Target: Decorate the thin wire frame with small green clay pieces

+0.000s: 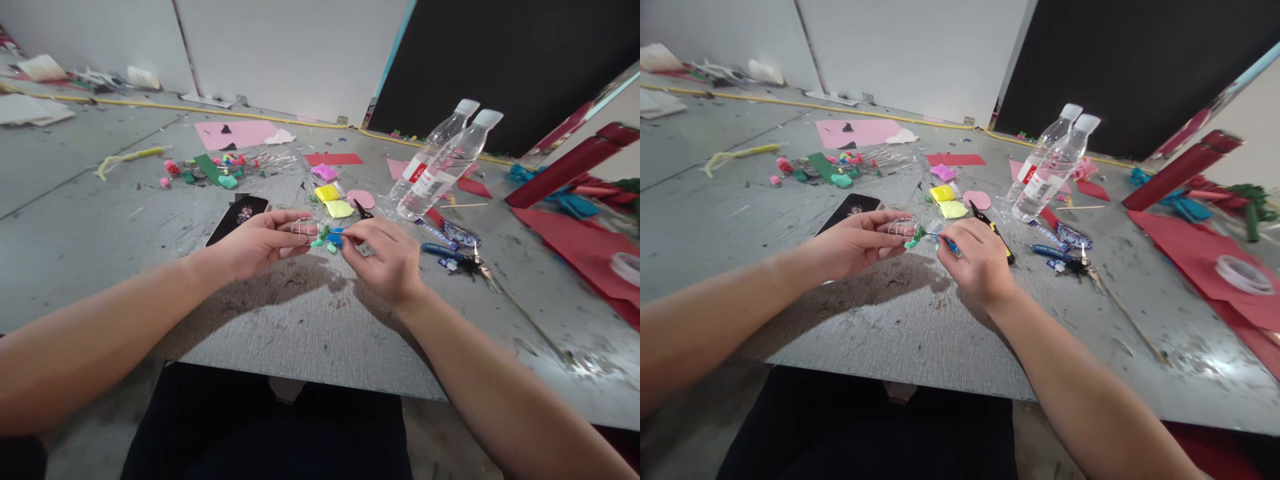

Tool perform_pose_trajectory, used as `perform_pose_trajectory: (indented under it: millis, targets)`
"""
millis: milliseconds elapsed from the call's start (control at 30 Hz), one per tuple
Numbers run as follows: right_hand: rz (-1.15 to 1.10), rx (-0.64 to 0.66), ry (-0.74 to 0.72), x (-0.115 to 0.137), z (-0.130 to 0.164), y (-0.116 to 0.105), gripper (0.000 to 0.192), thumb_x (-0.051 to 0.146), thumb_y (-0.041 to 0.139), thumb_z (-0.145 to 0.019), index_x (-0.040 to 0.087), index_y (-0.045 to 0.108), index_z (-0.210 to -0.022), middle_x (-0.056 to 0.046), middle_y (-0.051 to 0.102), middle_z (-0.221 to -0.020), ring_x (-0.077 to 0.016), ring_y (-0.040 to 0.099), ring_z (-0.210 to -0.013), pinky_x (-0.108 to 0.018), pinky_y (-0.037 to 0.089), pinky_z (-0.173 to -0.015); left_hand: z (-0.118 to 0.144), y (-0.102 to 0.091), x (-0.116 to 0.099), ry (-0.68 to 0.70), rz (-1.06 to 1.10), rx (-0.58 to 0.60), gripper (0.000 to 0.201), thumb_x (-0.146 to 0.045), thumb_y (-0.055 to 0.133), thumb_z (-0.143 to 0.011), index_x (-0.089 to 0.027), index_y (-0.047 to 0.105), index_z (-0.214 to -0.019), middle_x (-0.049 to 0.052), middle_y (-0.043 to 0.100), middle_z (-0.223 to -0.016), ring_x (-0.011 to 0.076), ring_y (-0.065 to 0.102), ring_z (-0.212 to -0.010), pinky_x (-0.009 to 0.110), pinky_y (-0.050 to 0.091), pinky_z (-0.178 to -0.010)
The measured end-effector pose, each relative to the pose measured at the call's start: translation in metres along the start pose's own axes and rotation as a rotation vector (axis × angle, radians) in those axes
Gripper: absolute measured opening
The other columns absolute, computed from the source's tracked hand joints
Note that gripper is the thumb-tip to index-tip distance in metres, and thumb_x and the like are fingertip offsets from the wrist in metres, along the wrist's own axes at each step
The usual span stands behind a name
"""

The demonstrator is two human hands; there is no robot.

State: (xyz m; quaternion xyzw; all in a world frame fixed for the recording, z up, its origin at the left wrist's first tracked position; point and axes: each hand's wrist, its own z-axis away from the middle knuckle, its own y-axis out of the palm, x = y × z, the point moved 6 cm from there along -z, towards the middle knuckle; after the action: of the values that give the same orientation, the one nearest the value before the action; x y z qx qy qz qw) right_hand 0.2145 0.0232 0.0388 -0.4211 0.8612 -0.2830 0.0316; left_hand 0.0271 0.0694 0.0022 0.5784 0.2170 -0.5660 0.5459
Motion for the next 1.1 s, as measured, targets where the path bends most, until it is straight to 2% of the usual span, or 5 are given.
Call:
perform_pose_trajectory:
  millis: [233,400,533,800,1100]
  targets:
    - [-0.14,0.087,0.149,-0.011,0.003,0.005,0.011,0.023,0.067,-0.093,0.025,0.071,-0.083,0.0,0.076,-0.076,-0.0157,0.068,-0.065,-0.032,0.054,-0.065,-0.001,-0.002,-0.002,0.03,-0.037,0.005,0.032,0.004,0.071,-0.08,-0.019,0.077,-0.101,0.003,0.081,-0.095,0.0122,0.076,-0.085,0.028,0.058,-0.093]
    - [-0.17,0.092,0.154,-0.01,0.001,0.004,0.011,0.02,0.067,-0.091,0.024,0.07,-0.082,0.001,0.075,-0.074,-0.0144,0.067,-0.065,-0.03,0.054,-0.064,0.0,-0.003,-0.003,0.05,-0.042,0.048,0.032,0.004,0.071,-0.081,-0.018,0.079,-0.103,0.004,0.081,-0.097,0.0122,0.076,-0.085,0.026,0.059,-0.087]
    - [-0.176,0.089,0.155,-0.01,0.001,0.006,0.01,0.02,0.067,-0.091,0.024,0.071,-0.083,0.001,0.073,-0.073,-0.0148,0.066,-0.064,-0.03,0.054,-0.063,-0.002,-0.004,-0.003,0.048,-0.053,0.008,0.03,0.004,0.072,-0.08,-0.017,0.079,-0.1,0.004,0.081,-0.095,0.0123,0.076,-0.084,0.025,0.06,-0.085]
    - [-0.087,0.096,-0.018,-0.001,0.002,0.008,0.012,0.017,0.06,-0.096,0.021,0.072,-0.094,-0.006,0.076,-0.084,-0.0184,0.069,-0.074,-0.033,0.056,-0.069,-0.002,-0.006,-0.003,0.024,-0.065,-0.09,0.014,-0.001,0.073,-0.085,-0.013,0.075,-0.091,0.004,0.078,-0.085,0.0111,0.074,-0.08,0.023,0.058,-0.077]
    - [-0.039,0.136,-0.102,0.001,0.001,0.011,0.019,0.018,0.053,-0.1,0.023,0.07,-0.091,-0.006,0.073,-0.081,-0.02,0.066,-0.075,-0.035,0.054,-0.07,-0.005,-0.007,-0.001,0.034,-0.105,-0.06,0.016,-0.005,0.081,-0.079,-0.013,0.075,-0.092,0.003,0.076,-0.082,0.0104,0.071,-0.077,0.024,0.056,-0.075]
